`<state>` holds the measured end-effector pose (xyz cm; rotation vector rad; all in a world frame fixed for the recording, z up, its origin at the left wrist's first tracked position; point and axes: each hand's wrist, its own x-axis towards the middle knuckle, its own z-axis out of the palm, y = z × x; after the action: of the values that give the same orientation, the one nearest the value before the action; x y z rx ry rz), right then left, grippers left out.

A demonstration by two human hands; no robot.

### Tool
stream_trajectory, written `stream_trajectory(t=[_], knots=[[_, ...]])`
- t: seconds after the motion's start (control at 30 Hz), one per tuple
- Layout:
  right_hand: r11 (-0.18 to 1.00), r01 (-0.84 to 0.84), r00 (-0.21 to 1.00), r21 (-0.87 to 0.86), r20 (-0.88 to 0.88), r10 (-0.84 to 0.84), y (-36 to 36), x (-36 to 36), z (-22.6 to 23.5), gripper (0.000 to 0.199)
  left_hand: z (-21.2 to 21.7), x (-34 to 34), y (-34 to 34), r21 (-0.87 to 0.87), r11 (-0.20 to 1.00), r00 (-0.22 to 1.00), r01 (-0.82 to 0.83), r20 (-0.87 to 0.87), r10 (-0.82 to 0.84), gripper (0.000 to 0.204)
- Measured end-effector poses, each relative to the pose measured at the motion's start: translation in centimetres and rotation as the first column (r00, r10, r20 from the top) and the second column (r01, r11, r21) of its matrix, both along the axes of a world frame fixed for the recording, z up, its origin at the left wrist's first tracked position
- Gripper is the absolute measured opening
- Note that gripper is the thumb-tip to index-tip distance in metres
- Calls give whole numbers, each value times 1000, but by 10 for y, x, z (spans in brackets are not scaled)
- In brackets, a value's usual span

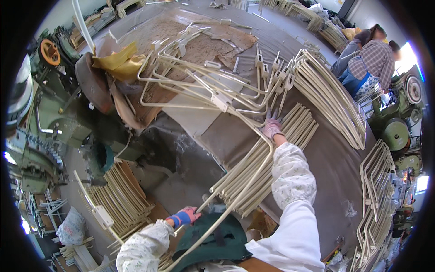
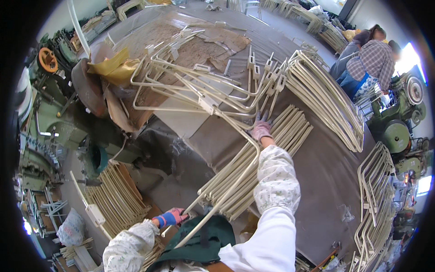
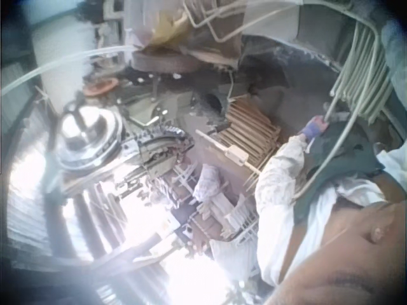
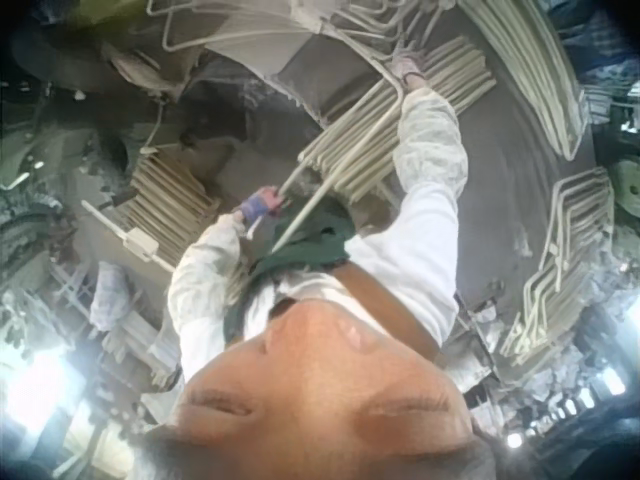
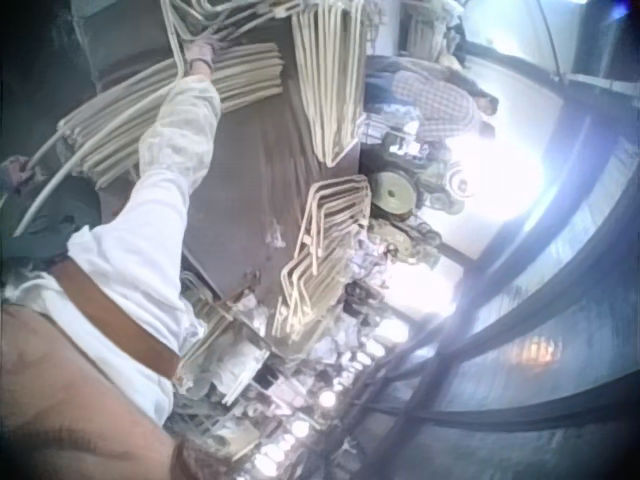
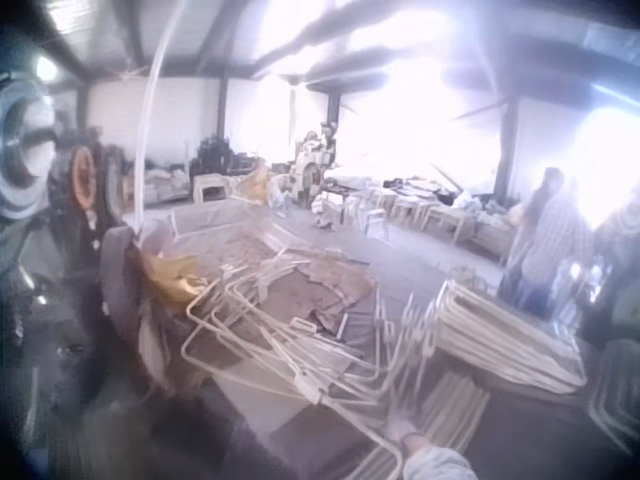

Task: The person repeatedly picks up metal frame components, aligns them under a press machine, and secures joints. Finished frames are stacked on the floor. The person handles multiple frames one at a time throughout the clip.

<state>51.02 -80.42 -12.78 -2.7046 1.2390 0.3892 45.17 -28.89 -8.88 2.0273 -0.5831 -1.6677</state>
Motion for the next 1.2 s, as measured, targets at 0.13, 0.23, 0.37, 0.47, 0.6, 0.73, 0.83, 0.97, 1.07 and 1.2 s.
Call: stream_trajectory(t=[0.13,0.23,0.37,0.47,0.6,0.73,0.83,0.97,1.07,1.2], knots=[[986,-56,988,-154,135,77,-24,10,-5,120,-27,-5,-7,63,995,996,-72,47,70,40],[967,149,824,-206,567,-6,-17,0,-26,108,-64,-21,-14,-27,986,927,-163,338,163,50],[957,152,781,-246,623,36,5,-21,-22,65,-79,-24,-49,-167,913,685,-372,615,392,56],[911,-34,875,-412,429,227,-5,-49,-15,40,-81,-8,-58,-337,883,722,-328,514,464,50],[934,-168,935,-316,249,252,-6,-64,-1,30,-71,-13,-77,-302,946,792,-122,545,276,45],[938,-151,944,-311,237,231,6,-74,-2,31,-58,-9,-66,-290,956,808,-31,556,194,41],[969,-94,973,-229,185,138,8,-76,1,34,-5,27,-38,-20,998,685,54,729,-22,35],[990,110,890,91,435,-139,-56,-80,-24,23,46,75,37,-236,967,434,-101,864,256,22],[996,52,641,-73,767,23,12,-27,77,17,155,75,76,51,998,5,26,999,-52,32],[630,-706,200,-323,763,615,193,17,184,35,222,61,116,42,998,-185,-39,982,-48,36]])
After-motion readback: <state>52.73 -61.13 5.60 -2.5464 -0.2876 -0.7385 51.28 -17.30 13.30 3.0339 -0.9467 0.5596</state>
